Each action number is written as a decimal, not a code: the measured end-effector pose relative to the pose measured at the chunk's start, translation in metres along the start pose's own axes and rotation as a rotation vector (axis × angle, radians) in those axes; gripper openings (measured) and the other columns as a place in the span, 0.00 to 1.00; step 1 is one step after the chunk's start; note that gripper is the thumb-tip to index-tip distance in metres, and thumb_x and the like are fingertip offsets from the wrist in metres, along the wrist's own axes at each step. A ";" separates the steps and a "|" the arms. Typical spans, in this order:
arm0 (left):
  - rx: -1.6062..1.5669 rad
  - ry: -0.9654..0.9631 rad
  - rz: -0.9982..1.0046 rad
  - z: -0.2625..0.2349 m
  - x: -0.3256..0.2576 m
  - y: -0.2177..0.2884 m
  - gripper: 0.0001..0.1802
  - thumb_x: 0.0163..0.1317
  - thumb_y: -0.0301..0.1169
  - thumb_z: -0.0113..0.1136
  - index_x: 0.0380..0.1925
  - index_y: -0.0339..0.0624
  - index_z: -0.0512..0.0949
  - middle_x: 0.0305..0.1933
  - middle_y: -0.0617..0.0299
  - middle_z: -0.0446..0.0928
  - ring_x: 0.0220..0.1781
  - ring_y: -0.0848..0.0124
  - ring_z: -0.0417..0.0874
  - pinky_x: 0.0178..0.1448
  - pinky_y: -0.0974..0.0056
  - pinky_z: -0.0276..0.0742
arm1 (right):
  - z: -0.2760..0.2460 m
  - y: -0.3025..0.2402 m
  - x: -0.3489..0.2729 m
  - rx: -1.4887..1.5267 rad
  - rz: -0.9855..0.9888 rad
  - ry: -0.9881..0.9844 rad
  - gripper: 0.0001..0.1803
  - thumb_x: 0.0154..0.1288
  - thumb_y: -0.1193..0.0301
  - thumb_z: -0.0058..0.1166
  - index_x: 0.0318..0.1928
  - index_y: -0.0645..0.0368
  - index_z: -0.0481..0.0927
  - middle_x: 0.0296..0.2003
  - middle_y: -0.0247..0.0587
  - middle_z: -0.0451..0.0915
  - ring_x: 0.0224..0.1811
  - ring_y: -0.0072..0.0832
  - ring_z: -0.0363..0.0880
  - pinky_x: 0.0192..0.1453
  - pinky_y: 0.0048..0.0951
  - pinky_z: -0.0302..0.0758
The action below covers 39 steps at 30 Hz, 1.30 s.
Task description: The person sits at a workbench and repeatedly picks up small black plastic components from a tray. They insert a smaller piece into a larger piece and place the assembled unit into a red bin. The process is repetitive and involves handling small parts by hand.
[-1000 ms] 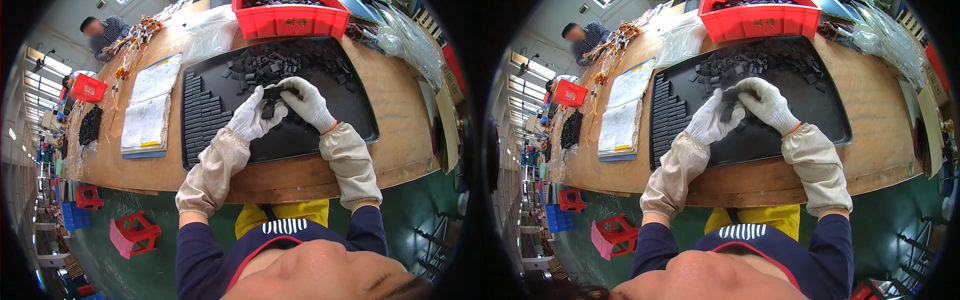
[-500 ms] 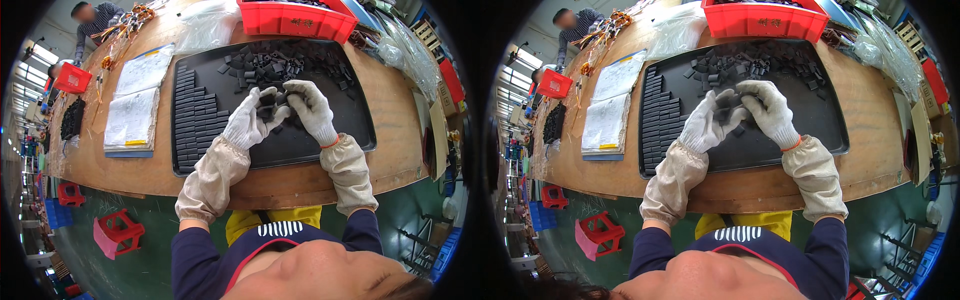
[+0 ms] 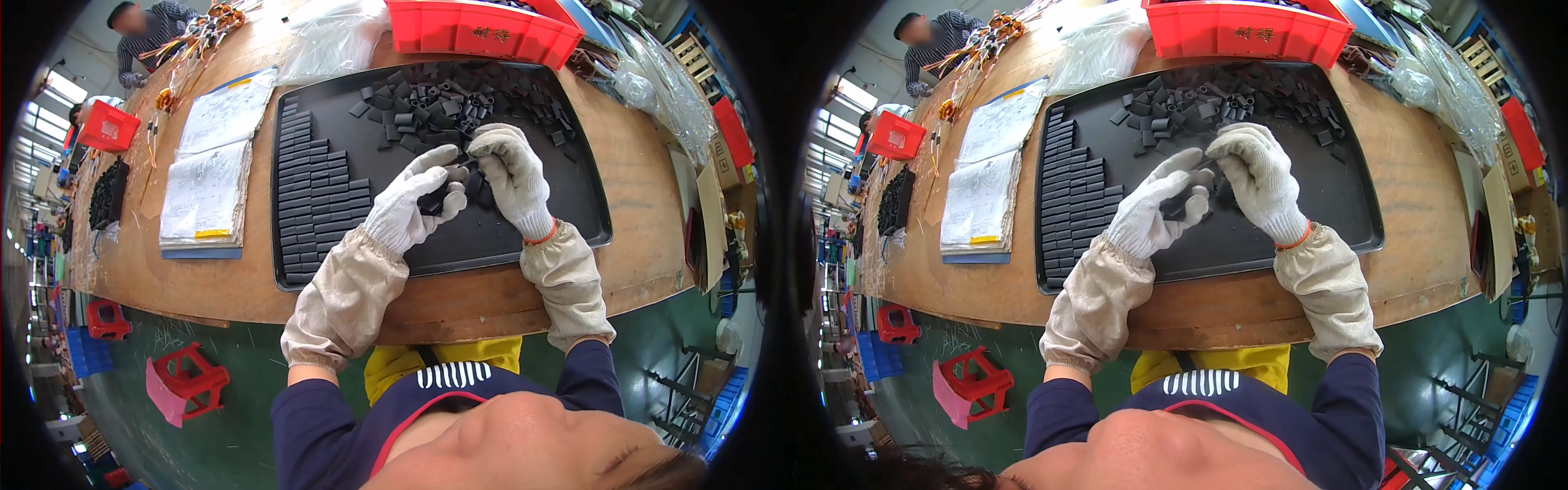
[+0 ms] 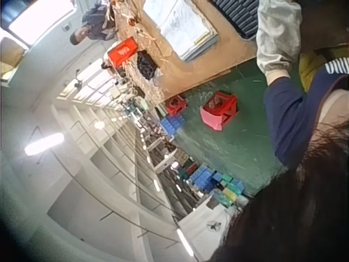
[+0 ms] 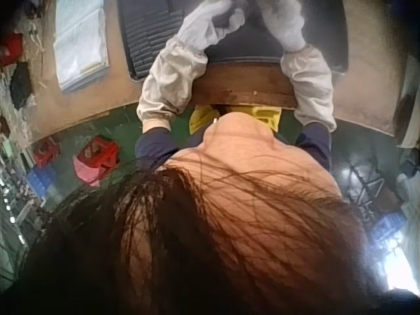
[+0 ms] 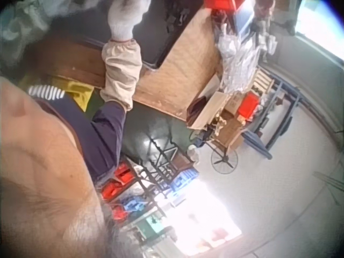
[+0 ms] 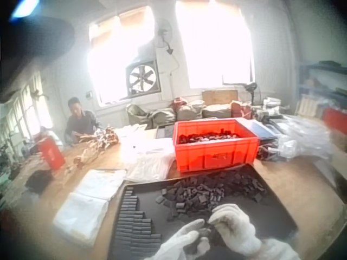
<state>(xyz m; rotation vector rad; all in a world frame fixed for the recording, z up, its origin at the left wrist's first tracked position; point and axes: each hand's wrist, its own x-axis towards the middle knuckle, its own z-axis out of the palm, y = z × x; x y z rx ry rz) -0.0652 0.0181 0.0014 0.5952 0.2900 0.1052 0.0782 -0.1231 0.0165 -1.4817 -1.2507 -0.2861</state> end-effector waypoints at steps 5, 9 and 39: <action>0.028 0.069 -0.030 0.010 -0.003 0.005 0.21 0.77 0.36 0.55 0.64 0.38 0.74 0.56 0.51 0.78 0.45 0.69 0.83 0.47 0.67 0.87 | -0.003 0.001 0.001 -0.049 -0.023 0.002 0.11 0.57 0.86 0.60 0.39 0.60 0.85 0.38 0.43 0.85 0.48 0.43 0.83 0.54 0.39 0.80; 0.107 -0.028 -0.035 -0.002 0.000 0.001 0.21 0.76 0.40 0.58 0.61 0.40 0.76 0.48 0.60 0.79 0.38 0.75 0.79 0.38 0.72 0.81 | 0.000 0.001 0.001 -0.083 -0.065 -0.024 0.10 0.56 0.85 0.61 0.38 0.59 0.84 0.37 0.43 0.84 0.48 0.44 0.83 0.54 0.39 0.79; 0.312 0.094 0.162 -0.003 0.002 0.007 0.18 0.73 0.35 0.62 0.57 0.37 0.79 0.40 0.65 0.80 0.35 0.80 0.76 0.33 0.75 0.76 | -0.016 0.033 -0.007 -0.691 0.152 -0.497 0.09 0.59 0.65 0.67 0.40 0.48 0.85 0.43 0.35 0.80 0.51 0.41 0.77 0.55 0.43 0.73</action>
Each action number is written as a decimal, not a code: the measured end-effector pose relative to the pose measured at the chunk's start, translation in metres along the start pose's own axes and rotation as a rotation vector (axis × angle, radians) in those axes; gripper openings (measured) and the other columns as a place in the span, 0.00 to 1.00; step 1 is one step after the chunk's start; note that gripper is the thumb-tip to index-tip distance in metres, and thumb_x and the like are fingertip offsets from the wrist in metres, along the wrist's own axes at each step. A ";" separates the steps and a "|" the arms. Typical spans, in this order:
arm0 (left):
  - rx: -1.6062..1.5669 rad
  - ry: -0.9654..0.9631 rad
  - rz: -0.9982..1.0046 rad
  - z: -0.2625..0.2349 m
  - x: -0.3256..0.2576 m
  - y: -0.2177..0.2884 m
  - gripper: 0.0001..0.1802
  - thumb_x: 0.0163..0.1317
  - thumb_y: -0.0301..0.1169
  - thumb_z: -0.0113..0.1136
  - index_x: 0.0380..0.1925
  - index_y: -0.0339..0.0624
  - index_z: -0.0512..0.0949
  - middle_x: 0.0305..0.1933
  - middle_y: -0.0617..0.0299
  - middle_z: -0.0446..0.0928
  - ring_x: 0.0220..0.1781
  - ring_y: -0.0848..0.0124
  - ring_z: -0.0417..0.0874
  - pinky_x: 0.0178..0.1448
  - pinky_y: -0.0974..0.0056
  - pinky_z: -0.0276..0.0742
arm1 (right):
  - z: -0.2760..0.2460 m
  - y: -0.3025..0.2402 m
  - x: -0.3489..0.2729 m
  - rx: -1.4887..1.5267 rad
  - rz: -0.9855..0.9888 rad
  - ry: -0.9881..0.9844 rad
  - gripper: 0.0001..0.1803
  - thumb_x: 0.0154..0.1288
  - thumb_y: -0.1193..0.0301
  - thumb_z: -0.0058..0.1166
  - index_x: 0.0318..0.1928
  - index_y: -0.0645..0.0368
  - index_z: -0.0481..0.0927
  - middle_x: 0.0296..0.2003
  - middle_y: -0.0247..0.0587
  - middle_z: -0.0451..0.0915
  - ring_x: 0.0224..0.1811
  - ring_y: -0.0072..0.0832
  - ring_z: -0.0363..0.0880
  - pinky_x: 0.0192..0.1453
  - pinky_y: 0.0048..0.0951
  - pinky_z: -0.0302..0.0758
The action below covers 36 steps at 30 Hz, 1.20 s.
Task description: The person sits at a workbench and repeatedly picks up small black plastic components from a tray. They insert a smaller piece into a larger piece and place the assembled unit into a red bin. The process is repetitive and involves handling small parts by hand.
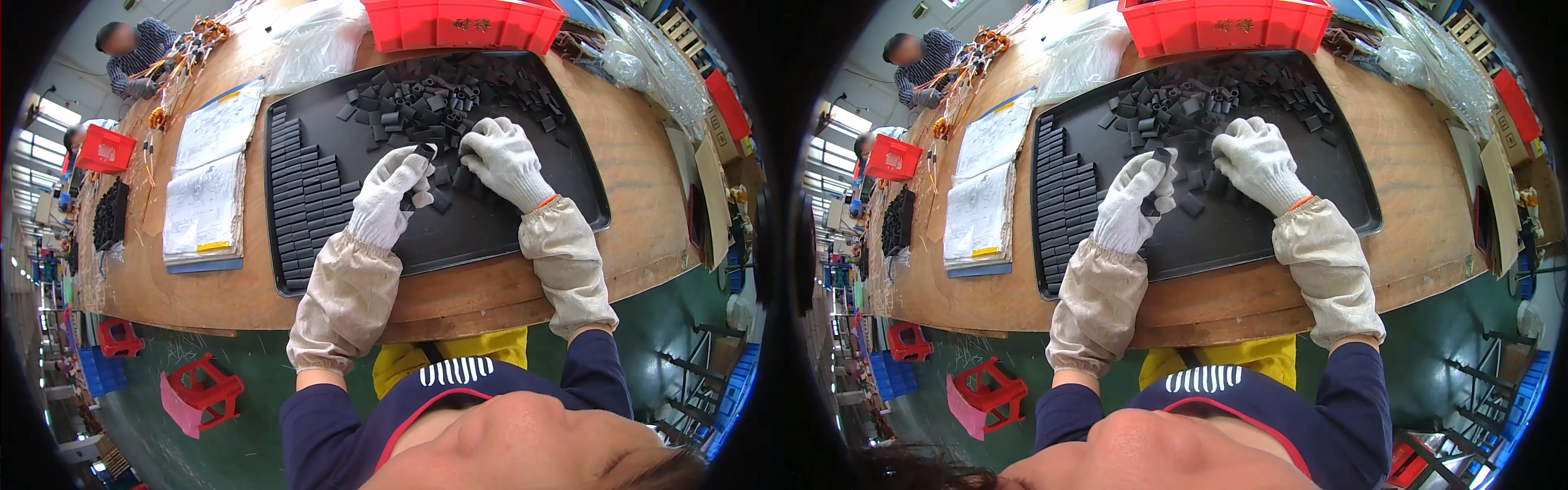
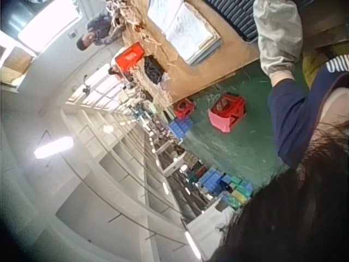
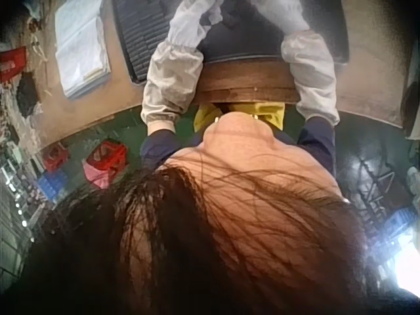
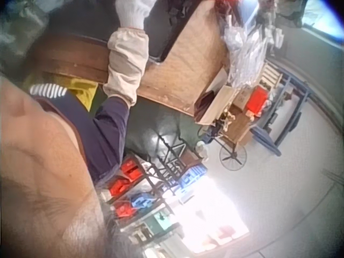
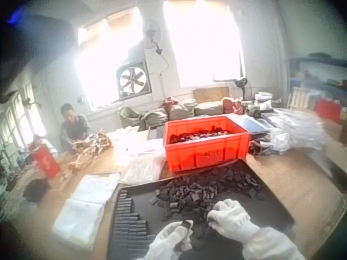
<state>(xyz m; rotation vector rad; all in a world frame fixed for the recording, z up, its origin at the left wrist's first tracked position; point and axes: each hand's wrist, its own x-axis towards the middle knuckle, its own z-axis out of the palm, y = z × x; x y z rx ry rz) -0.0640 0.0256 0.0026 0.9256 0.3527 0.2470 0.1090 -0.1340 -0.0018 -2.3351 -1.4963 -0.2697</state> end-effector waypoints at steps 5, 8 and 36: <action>0.003 -0.089 -0.011 -0.002 0.000 0.003 0.21 0.73 0.36 0.62 0.61 0.37 0.78 0.38 0.67 0.79 0.34 0.82 0.75 0.33 0.76 0.75 | 0.003 -0.003 -0.003 -0.001 0.048 0.032 0.11 0.58 0.63 0.67 0.40 0.50 0.85 0.44 0.38 0.80 0.53 0.42 0.76 0.57 0.44 0.72; 0.196 -0.040 0.028 0.004 -0.006 0.008 0.20 0.72 0.36 0.64 0.59 0.38 0.80 0.38 0.66 0.80 0.33 0.83 0.75 0.34 0.76 0.76 | 0.003 -0.003 -0.003 -0.011 0.075 -0.013 0.13 0.57 0.63 0.68 0.42 0.50 0.84 0.46 0.37 0.79 0.54 0.42 0.75 0.59 0.44 0.72; 0.707 -0.032 0.022 0.002 -0.008 0.022 0.19 0.72 0.37 0.62 0.59 0.43 0.80 0.50 0.64 0.84 0.49 0.78 0.84 0.46 0.70 0.83 | -0.007 -0.034 0.000 0.648 -0.160 0.283 0.16 0.56 0.80 0.66 0.47 0.57 0.86 0.41 0.44 0.86 0.44 0.42 0.84 0.51 0.38 0.80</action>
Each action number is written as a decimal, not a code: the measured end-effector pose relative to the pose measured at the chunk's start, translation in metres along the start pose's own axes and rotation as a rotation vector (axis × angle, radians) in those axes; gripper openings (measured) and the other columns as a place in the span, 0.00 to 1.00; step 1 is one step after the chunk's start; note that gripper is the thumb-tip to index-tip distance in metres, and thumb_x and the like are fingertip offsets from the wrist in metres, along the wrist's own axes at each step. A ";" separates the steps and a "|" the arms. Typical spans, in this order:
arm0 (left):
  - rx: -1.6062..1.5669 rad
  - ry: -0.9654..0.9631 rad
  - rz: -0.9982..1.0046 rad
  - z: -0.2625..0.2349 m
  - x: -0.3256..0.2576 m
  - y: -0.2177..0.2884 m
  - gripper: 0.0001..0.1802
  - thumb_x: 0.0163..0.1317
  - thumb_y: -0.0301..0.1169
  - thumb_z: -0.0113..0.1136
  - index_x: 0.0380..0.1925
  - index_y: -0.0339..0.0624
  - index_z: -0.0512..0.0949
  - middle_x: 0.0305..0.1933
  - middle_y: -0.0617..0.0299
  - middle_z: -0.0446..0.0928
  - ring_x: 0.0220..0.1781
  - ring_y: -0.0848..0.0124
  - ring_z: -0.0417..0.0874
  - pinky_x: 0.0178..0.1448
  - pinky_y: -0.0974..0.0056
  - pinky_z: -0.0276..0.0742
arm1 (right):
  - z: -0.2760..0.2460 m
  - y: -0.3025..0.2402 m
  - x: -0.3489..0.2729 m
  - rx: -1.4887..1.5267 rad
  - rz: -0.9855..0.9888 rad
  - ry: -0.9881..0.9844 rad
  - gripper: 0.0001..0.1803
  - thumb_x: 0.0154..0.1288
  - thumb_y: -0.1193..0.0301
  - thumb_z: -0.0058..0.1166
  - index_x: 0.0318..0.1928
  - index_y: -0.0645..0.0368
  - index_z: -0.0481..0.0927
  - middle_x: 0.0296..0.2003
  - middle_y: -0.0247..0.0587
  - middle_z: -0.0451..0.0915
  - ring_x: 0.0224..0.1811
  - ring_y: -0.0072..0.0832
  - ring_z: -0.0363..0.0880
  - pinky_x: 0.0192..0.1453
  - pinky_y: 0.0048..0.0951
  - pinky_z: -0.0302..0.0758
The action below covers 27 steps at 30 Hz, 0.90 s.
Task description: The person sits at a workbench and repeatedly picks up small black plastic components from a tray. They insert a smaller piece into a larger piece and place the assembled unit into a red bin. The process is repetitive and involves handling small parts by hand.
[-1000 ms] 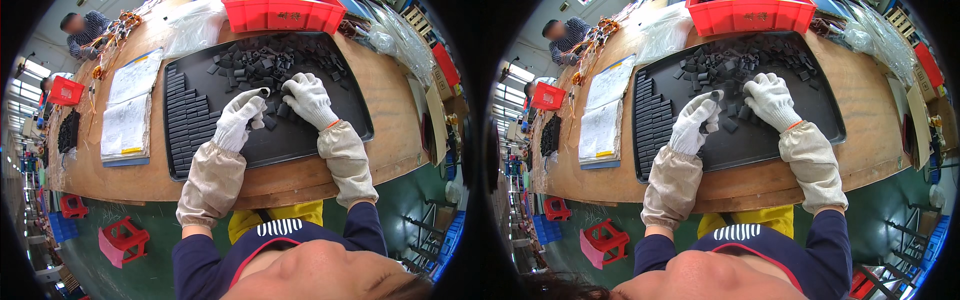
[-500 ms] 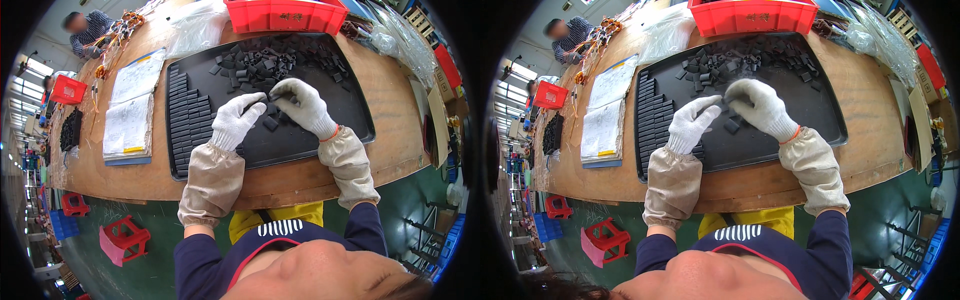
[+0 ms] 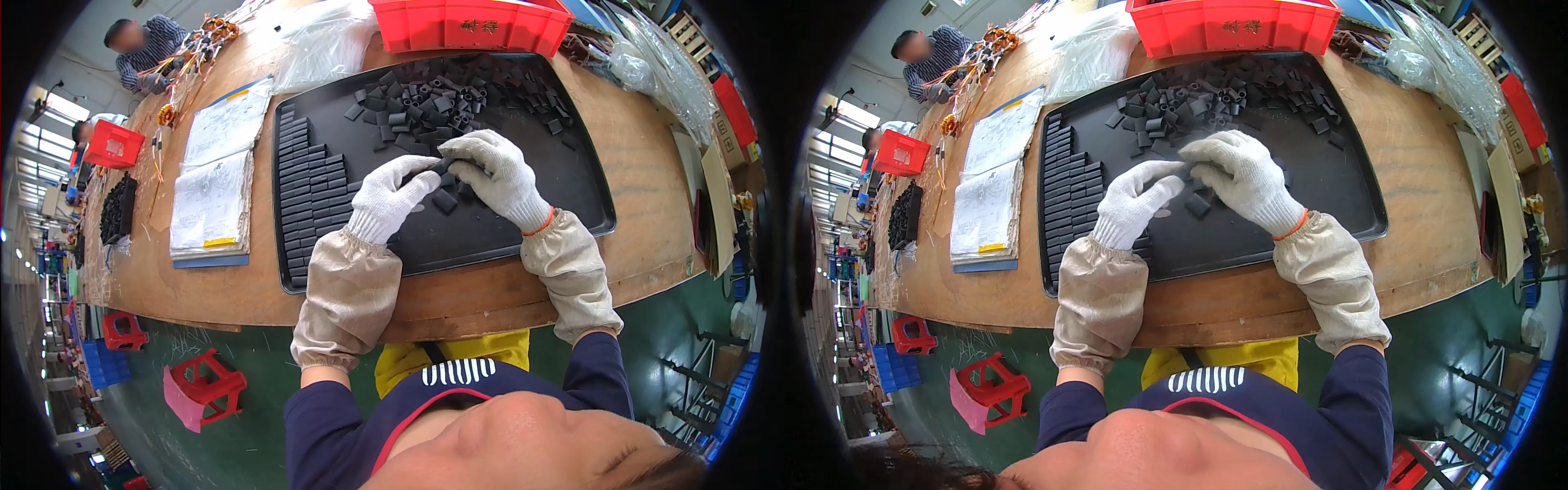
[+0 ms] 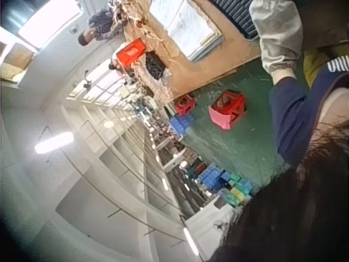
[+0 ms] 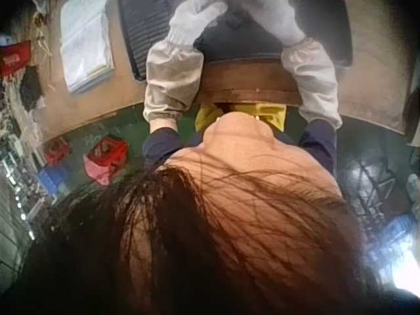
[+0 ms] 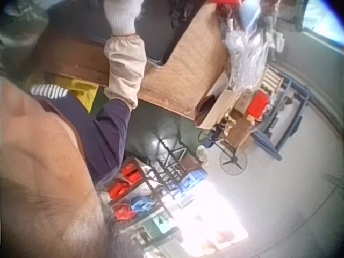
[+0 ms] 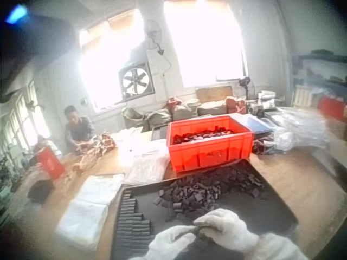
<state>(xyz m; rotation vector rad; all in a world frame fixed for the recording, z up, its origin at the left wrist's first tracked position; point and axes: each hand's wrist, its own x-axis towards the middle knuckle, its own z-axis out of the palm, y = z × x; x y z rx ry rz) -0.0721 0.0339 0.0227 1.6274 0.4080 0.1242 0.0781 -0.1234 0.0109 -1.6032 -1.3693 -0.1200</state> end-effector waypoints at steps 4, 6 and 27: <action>-0.041 -0.015 -0.026 -0.001 0.001 -0.002 0.21 0.71 0.39 0.64 0.60 0.44 0.80 0.50 0.64 0.84 0.49 0.79 0.82 0.46 0.70 0.83 | 0.002 -0.009 -0.001 0.007 0.034 0.024 0.16 0.57 0.80 0.66 0.47 0.57 0.85 0.41 0.42 0.86 0.44 0.39 0.85 0.49 0.36 0.80; -0.090 -0.016 -0.067 -0.001 0.000 0.000 0.20 0.71 0.39 0.64 0.59 0.44 0.80 0.49 0.65 0.84 0.46 0.80 0.81 0.45 0.71 0.83 | 0.003 -0.011 -0.007 0.224 0.250 0.014 0.15 0.57 0.80 0.66 0.46 0.57 0.85 0.41 0.41 0.85 0.44 0.37 0.85 0.47 0.34 0.80; 1.124 0.347 0.016 -0.080 0.001 -0.022 0.17 0.69 0.43 0.61 0.54 0.54 0.84 0.49 0.50 0.83 0.54 0.53 0.84 0.58 0.53 0.79 | 0.011 0.003 -0.005 -0.070 0.177 -0.177 0.17 0.61 0.74 0.66 0.51 0.56 0.82 0.43 0.40 0.84 0.46 0.36 0.84 0.47 0.34 0.80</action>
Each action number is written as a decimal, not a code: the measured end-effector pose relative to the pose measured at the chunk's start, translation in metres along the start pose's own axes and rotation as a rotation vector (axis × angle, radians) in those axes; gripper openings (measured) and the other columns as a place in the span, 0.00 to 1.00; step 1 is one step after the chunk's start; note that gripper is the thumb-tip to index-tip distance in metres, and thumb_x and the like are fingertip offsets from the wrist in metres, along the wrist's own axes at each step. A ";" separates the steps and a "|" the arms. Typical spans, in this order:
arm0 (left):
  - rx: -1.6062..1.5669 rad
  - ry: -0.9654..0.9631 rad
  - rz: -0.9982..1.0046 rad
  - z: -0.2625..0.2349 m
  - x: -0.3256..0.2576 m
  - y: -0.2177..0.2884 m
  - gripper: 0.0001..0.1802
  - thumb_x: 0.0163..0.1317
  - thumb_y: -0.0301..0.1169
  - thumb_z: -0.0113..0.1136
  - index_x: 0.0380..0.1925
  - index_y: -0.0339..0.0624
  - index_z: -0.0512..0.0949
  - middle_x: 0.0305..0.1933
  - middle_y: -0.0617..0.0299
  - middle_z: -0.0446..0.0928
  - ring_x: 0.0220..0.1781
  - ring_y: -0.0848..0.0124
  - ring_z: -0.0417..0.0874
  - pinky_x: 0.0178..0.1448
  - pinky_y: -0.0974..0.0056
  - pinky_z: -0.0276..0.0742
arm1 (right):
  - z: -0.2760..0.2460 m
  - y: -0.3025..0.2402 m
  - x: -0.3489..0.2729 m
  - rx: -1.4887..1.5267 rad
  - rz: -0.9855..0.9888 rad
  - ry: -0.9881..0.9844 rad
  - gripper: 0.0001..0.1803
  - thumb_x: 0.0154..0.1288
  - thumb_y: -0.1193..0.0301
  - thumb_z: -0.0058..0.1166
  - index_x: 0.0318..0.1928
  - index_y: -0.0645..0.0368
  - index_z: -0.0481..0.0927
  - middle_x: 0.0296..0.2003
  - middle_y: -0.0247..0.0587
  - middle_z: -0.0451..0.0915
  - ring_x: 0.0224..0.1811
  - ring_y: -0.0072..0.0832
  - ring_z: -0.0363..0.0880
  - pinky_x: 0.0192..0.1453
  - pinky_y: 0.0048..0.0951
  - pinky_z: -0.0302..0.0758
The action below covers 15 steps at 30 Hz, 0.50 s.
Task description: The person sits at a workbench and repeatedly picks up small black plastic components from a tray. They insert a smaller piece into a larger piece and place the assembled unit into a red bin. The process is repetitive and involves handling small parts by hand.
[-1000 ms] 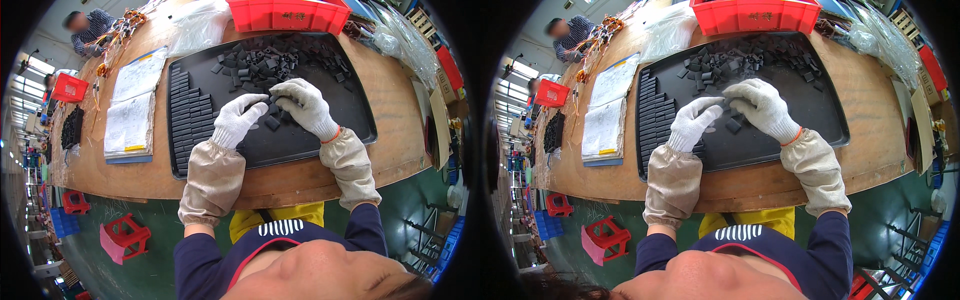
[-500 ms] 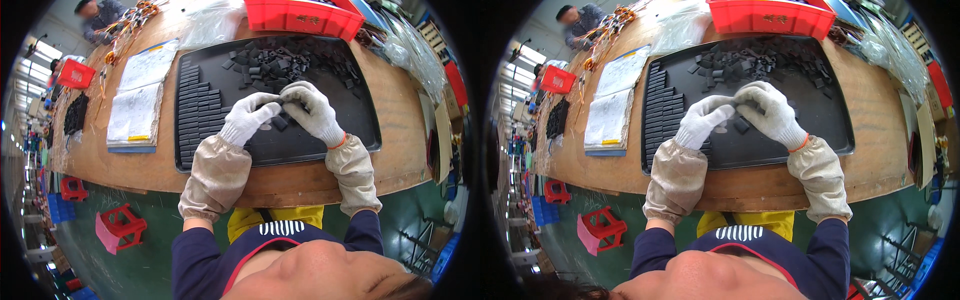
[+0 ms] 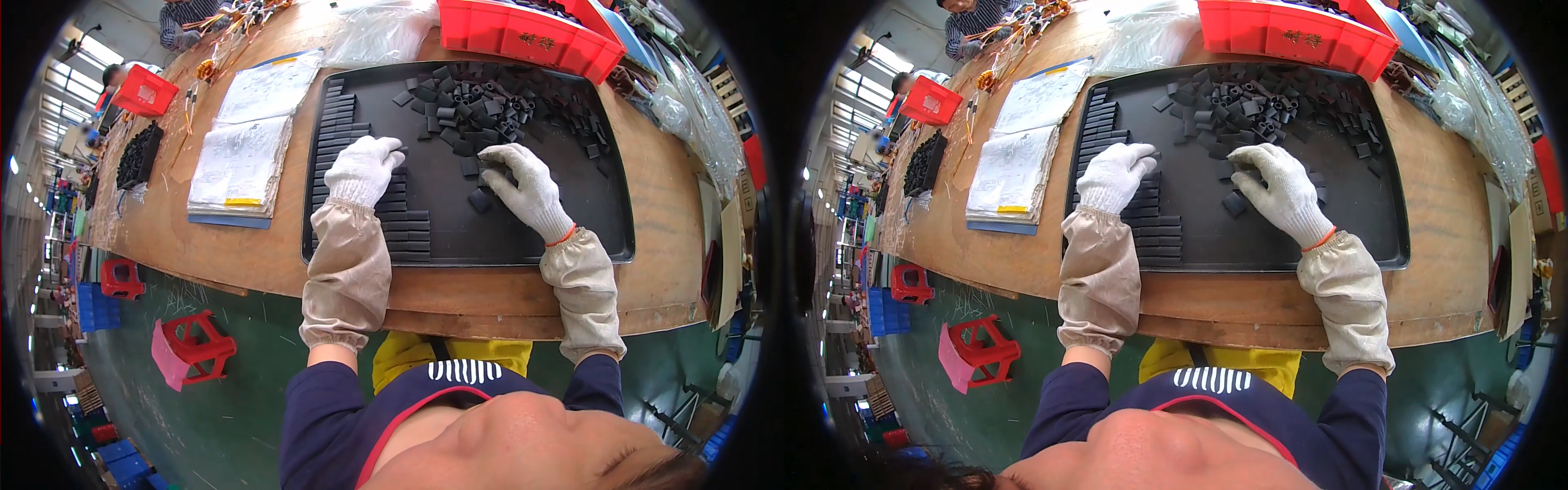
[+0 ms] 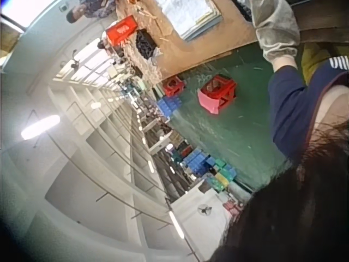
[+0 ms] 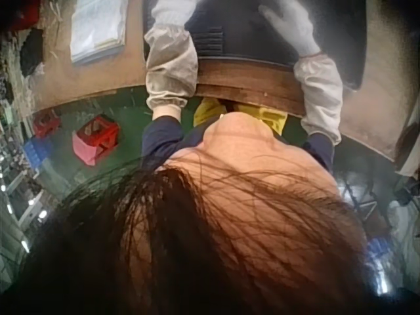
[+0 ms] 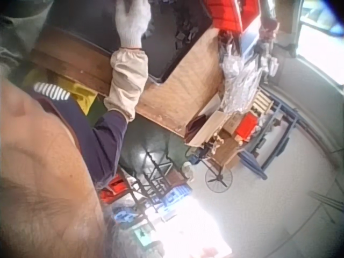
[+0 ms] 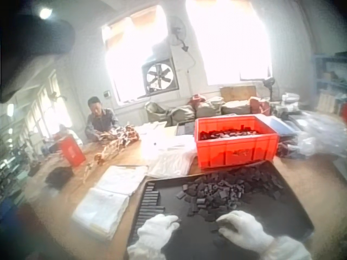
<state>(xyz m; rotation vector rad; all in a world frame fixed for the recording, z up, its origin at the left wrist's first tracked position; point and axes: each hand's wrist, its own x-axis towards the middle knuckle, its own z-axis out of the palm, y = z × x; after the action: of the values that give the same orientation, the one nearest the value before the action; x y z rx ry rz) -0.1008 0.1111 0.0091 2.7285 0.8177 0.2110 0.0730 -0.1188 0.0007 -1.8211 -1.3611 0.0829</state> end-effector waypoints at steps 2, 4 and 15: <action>0.037 -0.046 -0.013 0.004 0.000 -0.002 0.17 0.70 0.44 0.59 0.55 0.57 0.84 0.51 0.51 0.83 0.55 0.51 0.83 0.59 0.51 0.79 | 0.002 0.001 0.000 0.017 -0.015 0.007 0.17 0.62 0.75 0.65 0.52 0.56 0.82 0.43 0.39 0.84 0.46 0.36 0.84 0.47 0.34 0.80; 0.085 -0.110 -0.066 0.000 -0.001 0.005 0.16 0.71 0.45 0.59 0.55 0.59 0.84 0.54 0.51 0.81 0.56 0.50 0.83 0.59 0.51 0.79 | 0.001 0.001 -0.001 0.040 -0.002 0.013 0.17 0.62 0.75 0.65 0.52 0.56 0.82 0.43 0.39 0.84 0.45 0.35 0.84 0.46 0.34 0.80; -1.150 -0.161 -0.055 -0.021 -0.018 0.041 0.29 0.76 0.52 0.52 0.66 0.44 0.75 0.39 0.66 0.82 0.36 0.74 0.80 0.39 0.68 0.78 | 0.000 0.005 -0.002 0.126 0.036 0.105 0.17 0.62 0.75 0.65 0.53 0.55 0.83 0.45 0.39 0.84 0.45 0.34 0.84 0.47 0.32 0.80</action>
<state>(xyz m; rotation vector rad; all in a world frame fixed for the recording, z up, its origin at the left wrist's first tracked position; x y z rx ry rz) -0.0991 0.0735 0.0406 1.6116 0.4780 0.3162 0.0765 -0.1207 -0.0032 -1.7206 -1.2231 0.0887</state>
